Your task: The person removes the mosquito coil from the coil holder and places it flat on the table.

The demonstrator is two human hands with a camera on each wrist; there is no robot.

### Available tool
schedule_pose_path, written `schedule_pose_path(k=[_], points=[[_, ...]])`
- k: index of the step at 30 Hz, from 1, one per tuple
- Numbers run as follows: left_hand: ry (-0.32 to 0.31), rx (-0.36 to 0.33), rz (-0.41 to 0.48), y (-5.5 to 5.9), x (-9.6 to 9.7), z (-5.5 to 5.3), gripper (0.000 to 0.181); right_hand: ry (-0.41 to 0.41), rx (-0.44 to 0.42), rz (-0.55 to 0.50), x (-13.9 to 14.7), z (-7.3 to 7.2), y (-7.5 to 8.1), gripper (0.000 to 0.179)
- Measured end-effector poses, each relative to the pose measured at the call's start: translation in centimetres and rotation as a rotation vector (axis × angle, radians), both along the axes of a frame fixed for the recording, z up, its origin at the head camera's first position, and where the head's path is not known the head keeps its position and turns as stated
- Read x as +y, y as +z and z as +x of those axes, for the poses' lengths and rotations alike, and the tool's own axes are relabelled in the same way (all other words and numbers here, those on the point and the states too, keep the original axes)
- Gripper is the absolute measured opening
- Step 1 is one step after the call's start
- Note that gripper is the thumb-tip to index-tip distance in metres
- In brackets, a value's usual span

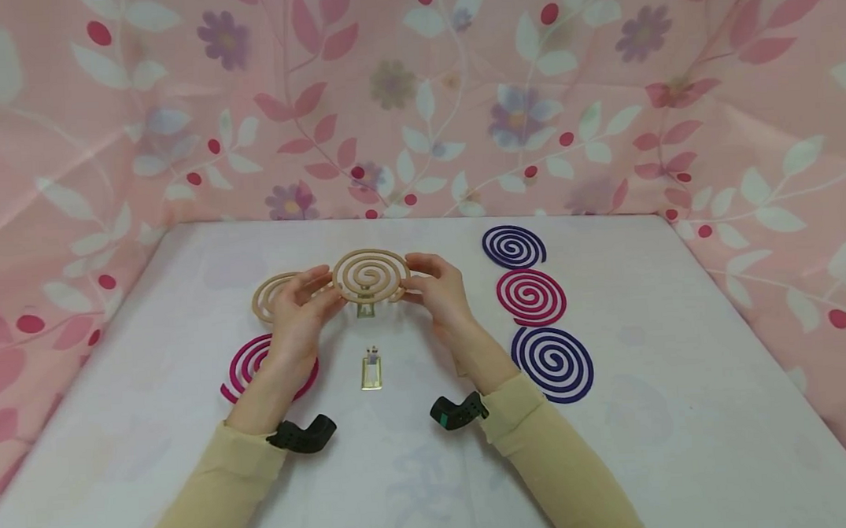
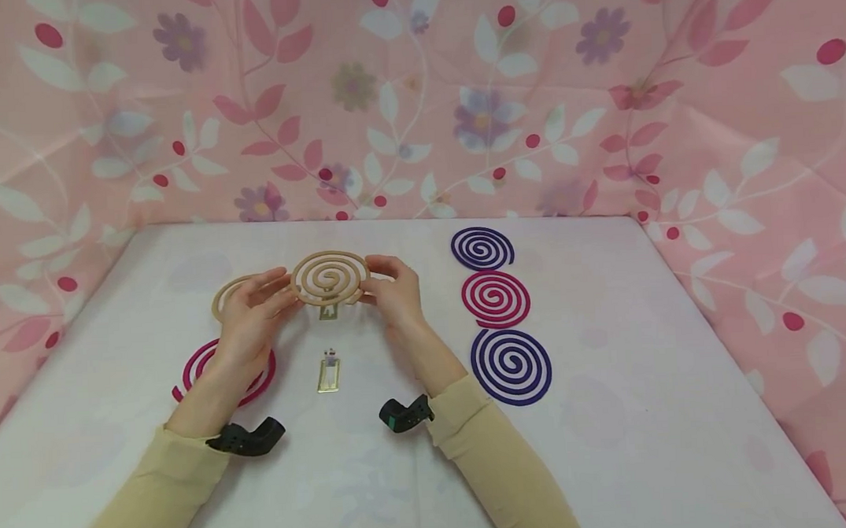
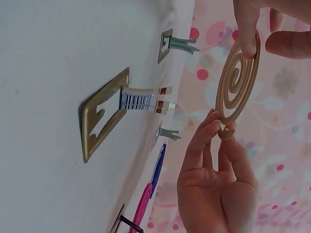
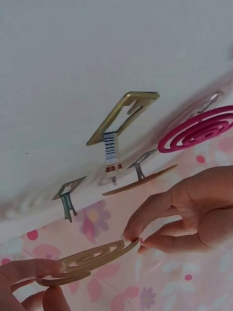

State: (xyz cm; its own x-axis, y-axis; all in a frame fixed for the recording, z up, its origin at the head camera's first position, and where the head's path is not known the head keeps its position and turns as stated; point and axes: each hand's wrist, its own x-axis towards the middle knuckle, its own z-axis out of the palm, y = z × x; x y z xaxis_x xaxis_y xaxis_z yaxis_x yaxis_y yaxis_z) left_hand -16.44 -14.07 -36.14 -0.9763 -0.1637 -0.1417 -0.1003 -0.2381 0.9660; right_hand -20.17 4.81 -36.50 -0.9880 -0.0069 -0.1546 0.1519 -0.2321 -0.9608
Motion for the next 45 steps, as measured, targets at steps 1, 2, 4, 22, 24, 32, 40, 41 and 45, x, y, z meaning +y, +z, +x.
schedule_pose_path(k=[1, 2, 4, 22, 24, 32, 40, 41, 45], points=[[0.003, 0.005, 0.007, 0.0, 0.2, 0.0, 0.045, 0.004, 0.006, -0.002, 0.2, 0.0, 0.0, 0.044], [0.004, 0.009, 0.015, -0.1, 0.3, 0.0, 0.045, 0.007, 0.01, -0.002, 0.4, 0.1, 0.0, 0.044], [-0.003, 0.011, 0.023, -0.1, 0.6, 0.0, 0.044, 0.008, 0.014, -0.001, 0.9, 0.1, -0.1, 0.042], [-0.047, 0.047, 0.059, -0.1, 3.4, -1.2, 0.047, 0.015, 0.046, -0.062, 5.3, 0.0, 0.4, 0.037], [-0.039, 0.046, 0.078, 0.1, 4.2, -1.3, 0.046, 0.018, 0.055, -0.063, 6.0, -0.1, 0.5, 0.037], [-0.03, 0.066, 0.154, -0.2, 6.9, -2.0, 0.039, 0.038, 0.08, -0.034, 8.7, -0.4, 0.6, 0.034], [-0.029, 0.082, 0.184, -0.5, 10.7, -3.3, 0.035, 0.013, 0.063, -0.03, 12.2, -1.0, 1.1, 0.031], [-0.03, 0.084, 0.185, -0.5, 11.2, -3.5, 0.035, 0.009, 0.063, -0.043, 12.7, -1.1, 1.2, 0.03], [-0.041, 0.095, 0.195, -0.4, 13.4, -4.3, 0.034, -0.01, 0.063, -0.094, 14.9, -1.5, 1.2, 0.028]])
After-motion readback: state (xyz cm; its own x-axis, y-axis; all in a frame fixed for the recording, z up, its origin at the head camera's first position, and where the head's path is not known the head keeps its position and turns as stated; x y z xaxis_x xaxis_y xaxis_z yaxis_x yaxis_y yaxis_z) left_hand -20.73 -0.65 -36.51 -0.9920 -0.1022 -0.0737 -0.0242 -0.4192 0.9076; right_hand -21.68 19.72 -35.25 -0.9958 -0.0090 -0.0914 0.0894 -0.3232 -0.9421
